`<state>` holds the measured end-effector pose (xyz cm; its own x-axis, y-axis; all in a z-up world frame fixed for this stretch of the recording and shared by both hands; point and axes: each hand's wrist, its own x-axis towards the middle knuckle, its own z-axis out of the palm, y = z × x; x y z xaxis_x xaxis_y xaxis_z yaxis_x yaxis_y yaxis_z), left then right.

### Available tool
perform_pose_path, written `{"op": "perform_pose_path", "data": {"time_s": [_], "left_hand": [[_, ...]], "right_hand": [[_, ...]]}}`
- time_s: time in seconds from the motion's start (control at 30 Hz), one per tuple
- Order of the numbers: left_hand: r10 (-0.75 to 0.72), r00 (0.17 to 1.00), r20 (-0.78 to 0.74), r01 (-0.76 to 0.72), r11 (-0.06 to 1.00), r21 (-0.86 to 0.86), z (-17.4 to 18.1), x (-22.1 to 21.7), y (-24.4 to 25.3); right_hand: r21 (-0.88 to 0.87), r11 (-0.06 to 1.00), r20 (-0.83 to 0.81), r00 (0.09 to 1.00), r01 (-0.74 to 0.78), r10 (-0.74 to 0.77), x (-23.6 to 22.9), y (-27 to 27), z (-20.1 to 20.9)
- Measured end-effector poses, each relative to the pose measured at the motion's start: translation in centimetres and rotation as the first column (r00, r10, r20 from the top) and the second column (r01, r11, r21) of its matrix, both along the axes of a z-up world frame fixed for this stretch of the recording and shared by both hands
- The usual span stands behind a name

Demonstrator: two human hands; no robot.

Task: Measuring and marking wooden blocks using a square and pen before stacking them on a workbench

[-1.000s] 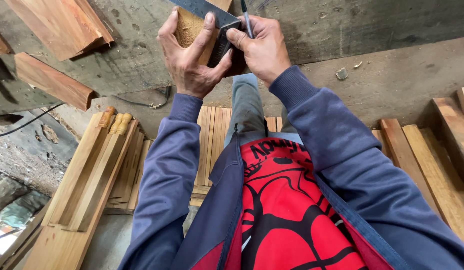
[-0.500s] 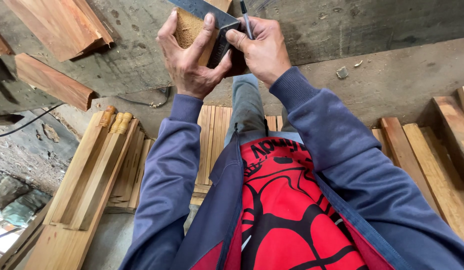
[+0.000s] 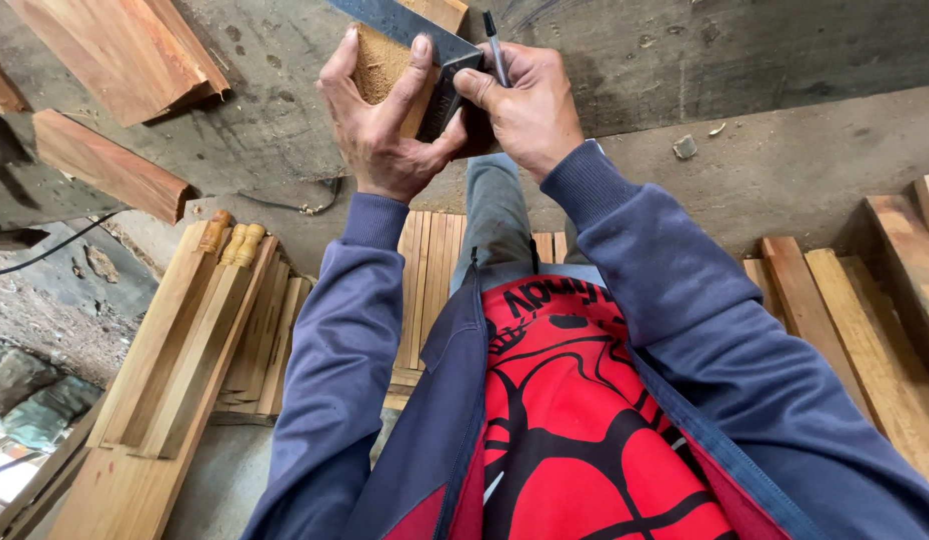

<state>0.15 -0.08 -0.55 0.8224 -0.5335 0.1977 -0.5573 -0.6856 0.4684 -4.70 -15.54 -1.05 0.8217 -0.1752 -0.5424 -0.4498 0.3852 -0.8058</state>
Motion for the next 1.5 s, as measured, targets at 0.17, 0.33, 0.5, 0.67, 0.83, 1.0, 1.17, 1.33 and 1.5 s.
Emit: {"op": "perform_pose_path", "data": {"time_s": [0.17,0.33,0.5,0.67,0.83,1.0,1.17,1.33,1.5], "left_hand": [[0.007,1.000,0.005,-0.007,1.000,0.003,0.0,-0.1,-0.1],[0.004,1.000,-0.004,-0.004,1.000,0.009,0.1,-0.1,-0.1],[0.064,0.997,0.051,-0.065,0.998,0.027,1.3,-0.1,-1.1],[0.086,0.993,0.081,-0.093,0.993,0.078,1.4,-0.2,-0.6],[0.085,0.990,0.111,-0.101,0.984,0.147,2.0,0.1,-0.6],[0.052,0.996,0.077,-0.060,0.992,0.111,2.4,0.3,-0.3],[0.041,0.996,0.083,-0.046,0.997,0.063,1.8,0.5,0.2],[0.047,0.997,0.063,-0.050,0.998,0.042,1.3,0.1,0.7],[0.013,0.997,0.070,-0.017,0.998,0.061,1.4,0.2,1.0]], "right_hand": [[0.019,1.000,0.006,1.000,0.004,-0.005,0.1,-0.1,0.2],[-0.011,1.000,-0.024,1.000,-0.019,0.018,0.2,-0.2,0.3],[-0.043,0.999,-0.053,0.998,-0.029,0.027,0.0,0.1,-0.3],[-0.410,0.911,0.126,0.986,-0.046,0.106,0.5,-2.2,3.6],[-0.612,0.789,0.357,0.907,0.049,0.221,3.1,-5.4,6.6],[-0.765,0.644,0.483,0.665,0.004,0.569,7.3,-4.4,7.4],[-0.837,0.541,0.406,0.571,-0.082,0.714,8.6,-3.1,6.3],[-0.881,0.428,0.292,0.478,-0.203,0.828,8.8,-3.6,7.8],[-0.898,0.319,0.172,0.427,-0.302,0.888,8.4,-4.5,9.9]]}}
